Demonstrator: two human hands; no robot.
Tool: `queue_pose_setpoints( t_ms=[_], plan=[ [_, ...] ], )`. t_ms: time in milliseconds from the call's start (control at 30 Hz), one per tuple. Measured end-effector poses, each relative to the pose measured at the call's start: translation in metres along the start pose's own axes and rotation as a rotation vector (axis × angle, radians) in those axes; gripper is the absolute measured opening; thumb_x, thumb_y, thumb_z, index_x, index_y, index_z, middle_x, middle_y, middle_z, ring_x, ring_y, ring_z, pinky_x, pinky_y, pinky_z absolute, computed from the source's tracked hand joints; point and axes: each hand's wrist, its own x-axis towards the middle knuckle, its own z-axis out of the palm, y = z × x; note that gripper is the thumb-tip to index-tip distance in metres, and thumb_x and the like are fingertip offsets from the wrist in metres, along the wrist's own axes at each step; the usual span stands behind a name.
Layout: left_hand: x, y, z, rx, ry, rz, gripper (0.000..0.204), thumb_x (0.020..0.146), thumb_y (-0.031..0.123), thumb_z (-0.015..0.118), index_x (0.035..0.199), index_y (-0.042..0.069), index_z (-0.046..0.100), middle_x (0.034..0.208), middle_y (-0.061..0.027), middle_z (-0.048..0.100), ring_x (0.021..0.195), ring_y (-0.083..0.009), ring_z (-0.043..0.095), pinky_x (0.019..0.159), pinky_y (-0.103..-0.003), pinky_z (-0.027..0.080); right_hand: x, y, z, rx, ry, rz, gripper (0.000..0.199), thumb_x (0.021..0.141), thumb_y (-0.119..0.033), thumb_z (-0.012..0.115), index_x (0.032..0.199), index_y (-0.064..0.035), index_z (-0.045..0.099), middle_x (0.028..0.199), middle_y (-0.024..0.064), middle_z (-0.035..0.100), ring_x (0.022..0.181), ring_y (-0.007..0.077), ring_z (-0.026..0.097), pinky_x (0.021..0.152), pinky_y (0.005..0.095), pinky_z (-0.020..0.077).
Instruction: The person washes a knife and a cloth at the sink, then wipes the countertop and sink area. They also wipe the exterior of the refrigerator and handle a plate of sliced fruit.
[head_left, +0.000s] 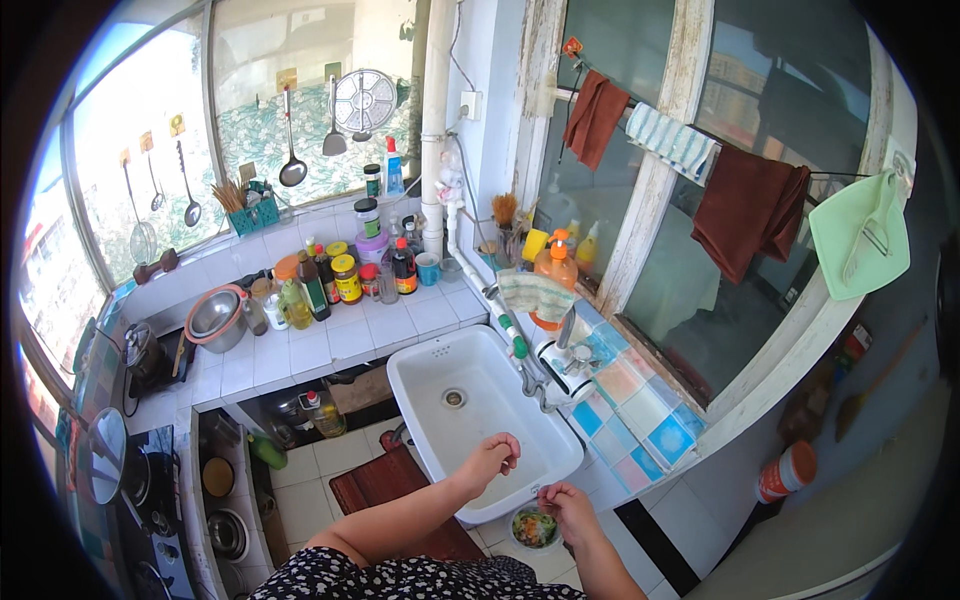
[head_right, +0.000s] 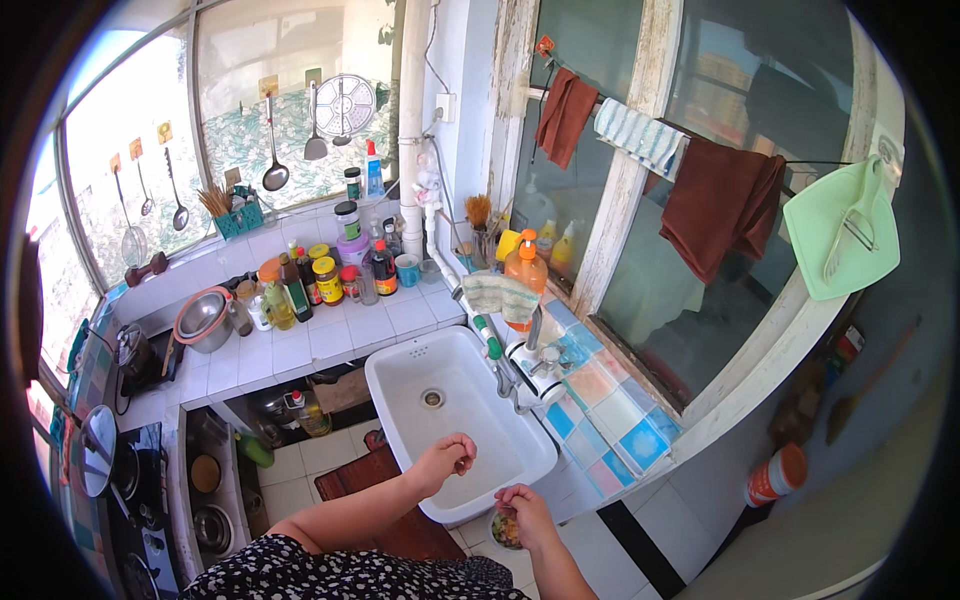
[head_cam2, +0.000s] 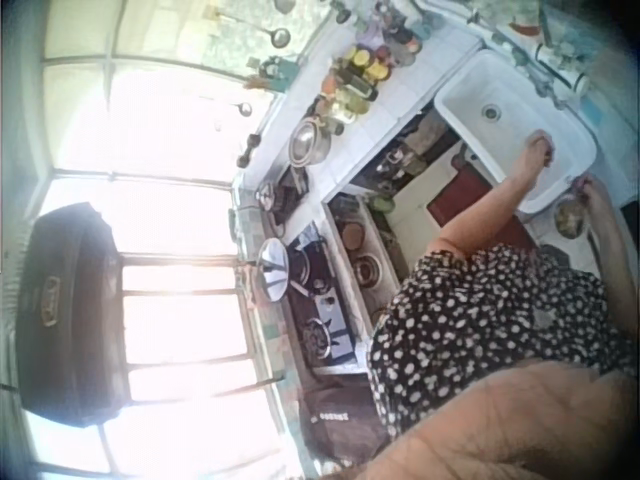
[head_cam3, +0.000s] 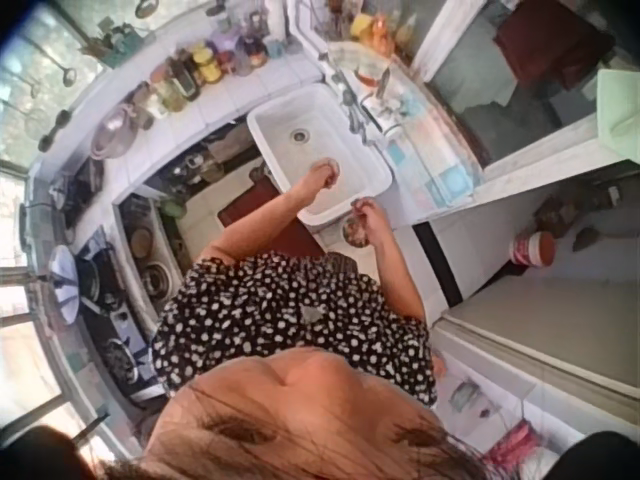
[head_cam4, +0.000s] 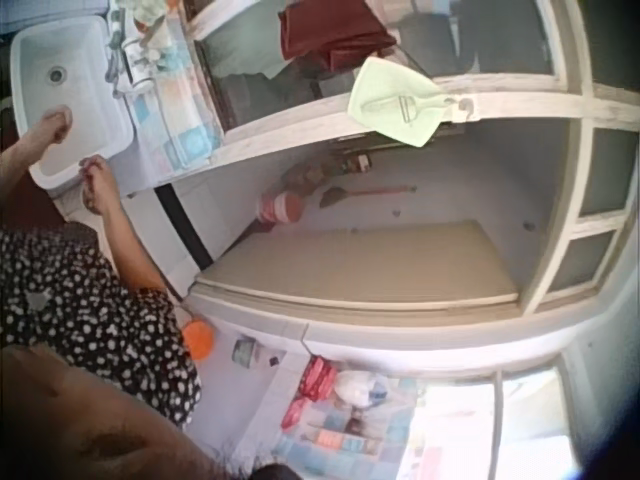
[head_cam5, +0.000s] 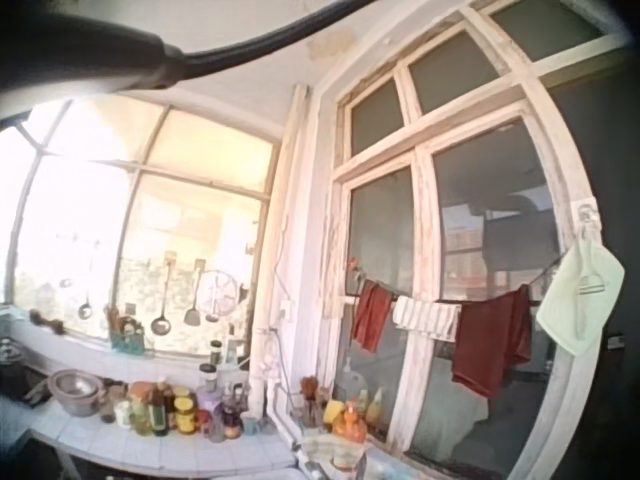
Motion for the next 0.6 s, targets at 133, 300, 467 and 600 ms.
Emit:
queue_pose_setpoints(
  t_ms=[133,300,467,600],
  plan=[
    [0.022,0.003,0.016,0.100,-0.051,-0.034,0.014,0.084,0.003,0.041,0.077,0.008,0.052,0.073,0.0007,0.051,0.066,-0.0093,0.048,0.061,-0.023,0.040,0.016,-0.026,-0.012,0.031,-0.057,-0.042,0.012,0.083,-0.003,0.044,0.075,-0.0084,0.051,0.088,0.0071,0.060,0.078,0.0167,0.057,0.070,0.0265,0.0469],
    [0.051,0.004,0.034,0.122,-0.179,-0.053,0.014,0.084,0.001,0.042,0.075,0.008,0.051,0.076,0.0005,0.050,0.067,-0.0095,0.047,0.063,-0.023,0.039,0.030,-0.053,-0.015,0.110,-0.065,-0.062,0.009,0.082,-0.007,0.043,0.079,-0.0096,0.051,0.085,0.0062,0.060,0.076,0.0156,0.056,0.068,0.0279,0.0454],
    [0.082,0.002,0.041,0.196,-0.315,-0.077,0.014,0.086,0.004,0.042,0.082,0.006,0.055,0.078,-0.0005,0.054,0.071,-0.0096,0.052,0.065,-0.024,0.043,0.038,-0.074,-0.025,0.136,0.006,-0.035,0.012,0.089,-0.018,0.045,0.086,-0.0101,0.052,0.079,0.0033,0.057,0.070,0.0132,0.052,0.062,0.0246,0.0408],
    [0.100,0.041,0.048,0.394,-0.351,0.006,0.015,0.092,0.009,0.044,0.094,0.004,0.058,0.084,-0.0022,0.057,0.079,-0.0106,0.056,0.071,-0.025,0.046,0.049,-0.094,-0.017,-0.027,0.089,-0.128,0.018,0.093,-0.023,0.044,0.091,-0.0089,0.054,0.074,0.0012,0.053,0.062,0.0110,0.047,0.056,0.0220,0.0368]
  ],
)
